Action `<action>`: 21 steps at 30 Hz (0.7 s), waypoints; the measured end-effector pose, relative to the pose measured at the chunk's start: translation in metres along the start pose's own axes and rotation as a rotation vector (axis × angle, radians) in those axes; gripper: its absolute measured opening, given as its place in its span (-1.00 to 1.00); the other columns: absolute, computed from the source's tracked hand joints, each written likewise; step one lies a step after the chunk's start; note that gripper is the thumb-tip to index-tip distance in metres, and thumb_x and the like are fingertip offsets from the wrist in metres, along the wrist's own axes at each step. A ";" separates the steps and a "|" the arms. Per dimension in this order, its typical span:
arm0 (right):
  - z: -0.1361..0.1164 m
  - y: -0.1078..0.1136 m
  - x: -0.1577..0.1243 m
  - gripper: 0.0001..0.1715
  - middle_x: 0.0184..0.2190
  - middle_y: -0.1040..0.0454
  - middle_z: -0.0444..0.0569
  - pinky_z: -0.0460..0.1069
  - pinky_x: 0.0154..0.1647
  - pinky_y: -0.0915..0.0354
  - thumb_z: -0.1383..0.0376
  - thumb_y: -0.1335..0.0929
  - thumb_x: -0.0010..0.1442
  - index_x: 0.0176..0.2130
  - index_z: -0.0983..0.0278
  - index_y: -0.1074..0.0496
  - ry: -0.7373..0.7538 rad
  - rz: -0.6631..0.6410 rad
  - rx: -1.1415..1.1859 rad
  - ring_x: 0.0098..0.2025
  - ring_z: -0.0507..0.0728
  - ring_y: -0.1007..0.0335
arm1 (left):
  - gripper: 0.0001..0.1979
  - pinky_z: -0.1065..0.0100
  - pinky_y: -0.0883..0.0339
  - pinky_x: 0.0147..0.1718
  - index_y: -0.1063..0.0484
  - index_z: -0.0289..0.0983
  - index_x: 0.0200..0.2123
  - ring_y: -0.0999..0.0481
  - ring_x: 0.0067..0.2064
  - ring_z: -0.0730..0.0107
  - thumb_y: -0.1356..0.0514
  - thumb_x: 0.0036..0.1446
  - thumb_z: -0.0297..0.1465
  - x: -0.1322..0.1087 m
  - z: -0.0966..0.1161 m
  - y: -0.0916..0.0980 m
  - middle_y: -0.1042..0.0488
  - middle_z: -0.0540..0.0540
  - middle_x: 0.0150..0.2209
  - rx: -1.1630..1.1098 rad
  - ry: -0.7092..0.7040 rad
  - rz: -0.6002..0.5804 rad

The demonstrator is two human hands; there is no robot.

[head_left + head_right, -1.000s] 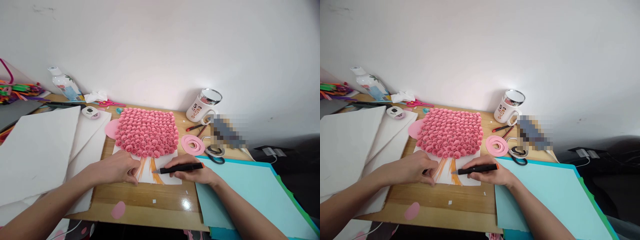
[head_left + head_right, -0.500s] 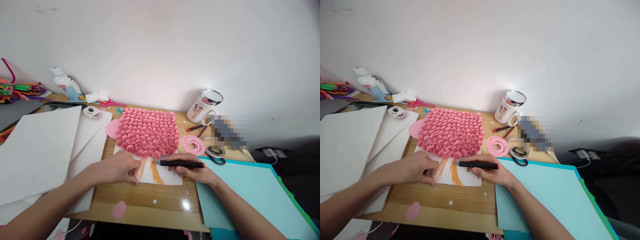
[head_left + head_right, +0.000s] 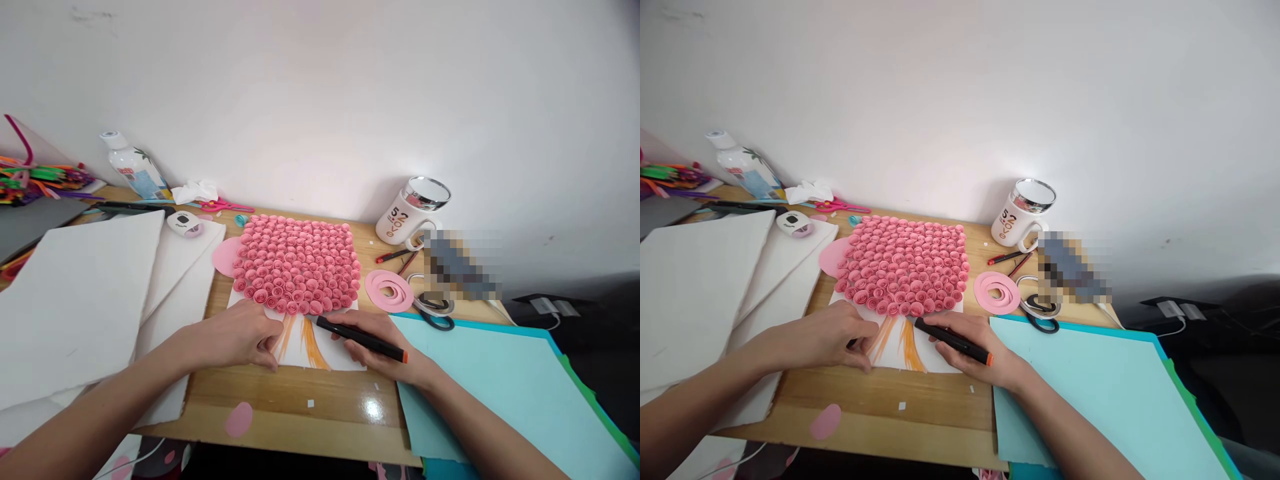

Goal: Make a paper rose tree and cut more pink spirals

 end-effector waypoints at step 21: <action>-0.024 -0.019 -0.024 -0.75 -0.39 -0.58 -0.12 -0.13 -0.41 -0.41 0.35 -0.31 0.14 -0.12 0.22 -0.39 -0.259 0.286 -0.124 -0.41 0.05 -0.53 | -0.73 0.45 0.02 -0.54 -0.31 -0.31 -0.59 -0.27 -0.55 0.53 -0.32 0.00 -0.37 -0.005 0.010 0.003 -0.31 0.10 -0.63 0.108 -0.066 0.042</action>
Point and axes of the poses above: each hand's wrist, its own x-axis towards the middle knuckle, its own y-axis out of the back of the hand, z = x × y, the point moved 9 cm from there along x, towards the middle knuckle
